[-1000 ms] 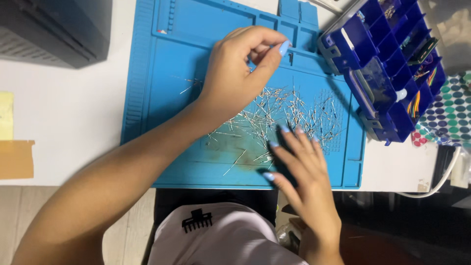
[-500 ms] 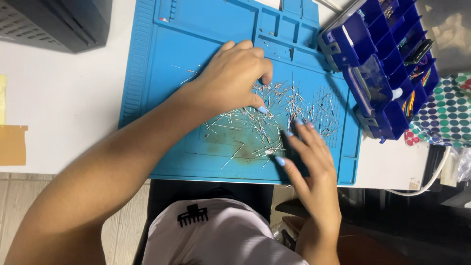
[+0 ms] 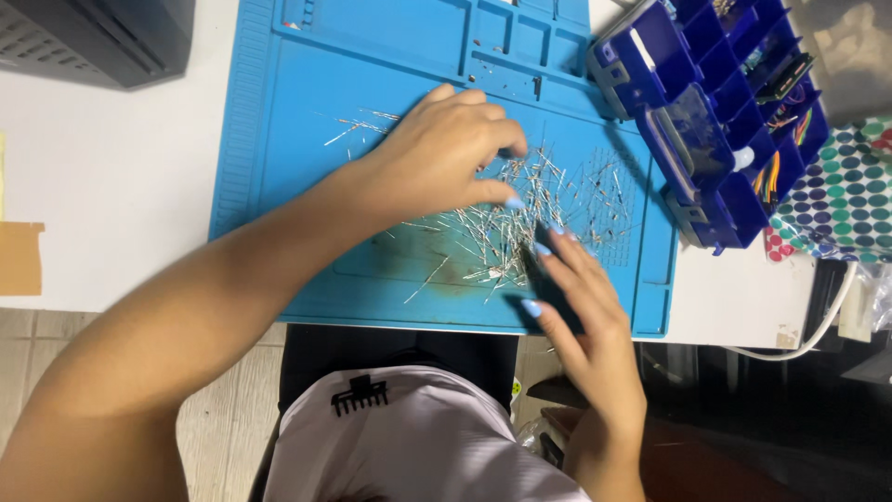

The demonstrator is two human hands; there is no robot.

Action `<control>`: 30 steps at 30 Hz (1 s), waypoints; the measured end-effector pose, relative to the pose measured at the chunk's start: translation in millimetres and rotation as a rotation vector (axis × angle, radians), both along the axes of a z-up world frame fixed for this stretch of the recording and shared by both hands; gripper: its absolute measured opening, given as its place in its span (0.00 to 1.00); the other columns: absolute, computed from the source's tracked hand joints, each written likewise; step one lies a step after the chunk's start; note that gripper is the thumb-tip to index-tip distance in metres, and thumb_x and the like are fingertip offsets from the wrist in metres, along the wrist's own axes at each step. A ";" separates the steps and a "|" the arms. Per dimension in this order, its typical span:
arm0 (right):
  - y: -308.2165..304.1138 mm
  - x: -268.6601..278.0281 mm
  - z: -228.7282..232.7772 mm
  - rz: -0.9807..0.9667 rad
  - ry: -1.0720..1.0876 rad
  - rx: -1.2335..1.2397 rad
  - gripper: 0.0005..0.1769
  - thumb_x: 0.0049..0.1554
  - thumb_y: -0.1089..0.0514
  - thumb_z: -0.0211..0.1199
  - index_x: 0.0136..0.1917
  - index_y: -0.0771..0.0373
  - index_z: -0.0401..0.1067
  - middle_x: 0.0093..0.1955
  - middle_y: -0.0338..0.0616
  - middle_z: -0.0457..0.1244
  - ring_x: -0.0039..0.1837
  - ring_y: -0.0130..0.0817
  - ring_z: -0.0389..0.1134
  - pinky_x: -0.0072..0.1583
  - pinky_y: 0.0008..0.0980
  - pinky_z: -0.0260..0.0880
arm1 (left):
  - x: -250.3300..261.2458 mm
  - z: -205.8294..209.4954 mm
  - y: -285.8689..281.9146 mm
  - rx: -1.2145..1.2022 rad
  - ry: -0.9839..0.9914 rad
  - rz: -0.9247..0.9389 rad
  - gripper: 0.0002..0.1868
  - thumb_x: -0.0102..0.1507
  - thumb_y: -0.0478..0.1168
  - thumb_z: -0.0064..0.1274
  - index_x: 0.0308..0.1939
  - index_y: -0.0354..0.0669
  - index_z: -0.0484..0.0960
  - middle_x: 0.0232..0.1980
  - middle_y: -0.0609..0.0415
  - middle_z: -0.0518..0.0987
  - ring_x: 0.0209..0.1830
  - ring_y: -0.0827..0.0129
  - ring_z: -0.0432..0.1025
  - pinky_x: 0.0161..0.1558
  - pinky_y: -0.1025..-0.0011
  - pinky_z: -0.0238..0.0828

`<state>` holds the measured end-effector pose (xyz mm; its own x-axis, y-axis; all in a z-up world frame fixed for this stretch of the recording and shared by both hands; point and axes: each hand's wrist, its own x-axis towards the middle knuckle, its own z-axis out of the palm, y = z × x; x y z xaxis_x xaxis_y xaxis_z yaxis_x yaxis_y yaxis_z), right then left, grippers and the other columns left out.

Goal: The person repeatedly picks up small electronic components from a blue tray, briefly holds them, and places them into a blue compartmentalized parts organizer. The person continues this cycle throughout the clip.

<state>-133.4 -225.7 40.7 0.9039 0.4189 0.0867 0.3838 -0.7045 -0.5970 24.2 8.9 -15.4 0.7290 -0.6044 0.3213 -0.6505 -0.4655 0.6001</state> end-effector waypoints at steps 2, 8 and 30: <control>-7.5 -0.7 4.3 -0.044 -0.016 -0.024 0.25 0.65 0.57 0.56 0.73 0.65 0.64 0.80 0.56 0.55 0.84 0.54 0.52 0.83 0.53 0.49 | -2.6 5.2 -1.9 -0.010 -0.036 0.011 0.18 0.60 0.55 0.65 0.48 0.53 0.85 0.36 0.61 0.80 0.45 0.59 0.70 0.48 0.57 0.60; -31.5 -4.7 -4.1 -0.064 -0.015 -0.097 0.25 0.65 0.55 0.57 0.73 0.63 0.65 0.81 0.54 0.53 0.86 0.55 0.48 0.83 0.55 0.46 | -45.7 16.0 -22.5 0.075 -0.296 -0.042 0.08 0.65 0.41 0.53 0.47 0.51 0.85 0.47 0.54 0.80 0.50 0.56 0.71 0.53 0.55 0.64; -40.7 1.5 -9.1 -0.008 -0.075 -0.034 0.26 0.62 0.53 0.64 0.71 0.59 0.68 0.81 0.54 0.54 0.86 0.58 0.46 0.84 0.59 0.46 | -144.7 4.4 -37.5 0.289 -0.224 0.336 0.37 0.63 0.63 0.55 0.71 0.50 0.74 0.78 0.48 0.66 0.80 0.57 0.55 0.76 0.48 0.46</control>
